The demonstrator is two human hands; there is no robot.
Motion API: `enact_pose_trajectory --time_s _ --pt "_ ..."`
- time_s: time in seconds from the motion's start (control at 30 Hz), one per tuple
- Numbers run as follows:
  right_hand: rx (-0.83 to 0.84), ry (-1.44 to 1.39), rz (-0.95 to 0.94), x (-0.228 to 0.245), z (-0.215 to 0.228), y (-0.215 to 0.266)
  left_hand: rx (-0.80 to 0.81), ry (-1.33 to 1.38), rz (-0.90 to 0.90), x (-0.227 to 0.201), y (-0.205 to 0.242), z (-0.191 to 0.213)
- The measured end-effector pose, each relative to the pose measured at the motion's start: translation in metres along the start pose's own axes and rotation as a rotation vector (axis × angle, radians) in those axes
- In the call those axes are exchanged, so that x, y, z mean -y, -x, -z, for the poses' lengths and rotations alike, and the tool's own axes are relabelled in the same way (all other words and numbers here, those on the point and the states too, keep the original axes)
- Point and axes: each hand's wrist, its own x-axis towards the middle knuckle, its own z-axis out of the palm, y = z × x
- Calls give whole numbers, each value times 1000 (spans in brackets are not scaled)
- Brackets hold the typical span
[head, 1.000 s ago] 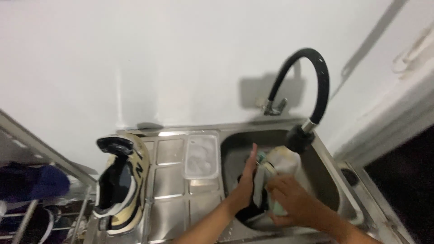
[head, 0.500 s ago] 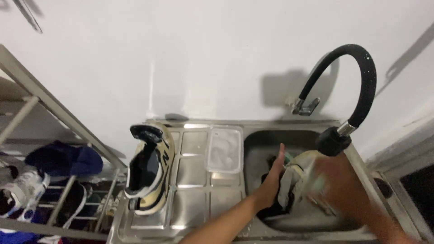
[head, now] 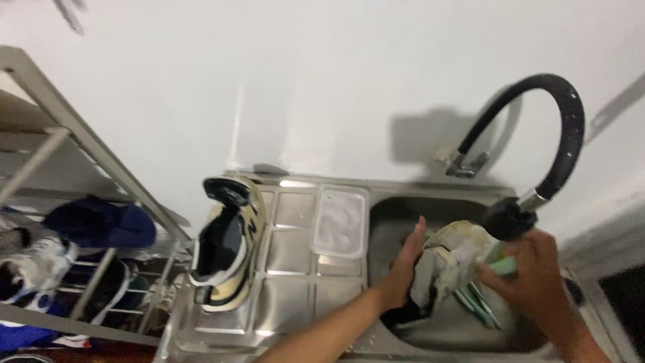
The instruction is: Rinsing and scrubbing a sneaker in a sink with a sponge.
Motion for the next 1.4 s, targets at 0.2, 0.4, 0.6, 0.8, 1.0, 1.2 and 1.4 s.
enact_pose_trajectory --time_s 0.2,0.4,0.6,0.8,1.0,1.2,1.4 --pt "-57 157 832 -72 -56 14 -9 -137 -13 0 -1 0" --pt "-84 2 680 -119 -91 7 -118 -289 -63 -8 3 -10" --pt "-302 38 441 -50 -37 6 -95 -9 -66 11 -18 -2" --pt "-159 69 639 -94 -57 8 418 -697 -1004 24 -17 32" --pt "-148 142 1009 -76 -68 18 -126 -114 38 -13 -3 -16" --pt "-409 -112 678 -50 -46 6 -39 -115 2 -6 -3 -22" --pt "-208 -326 -6 -32 2 11 -68 -134 30 8 -14 -10"
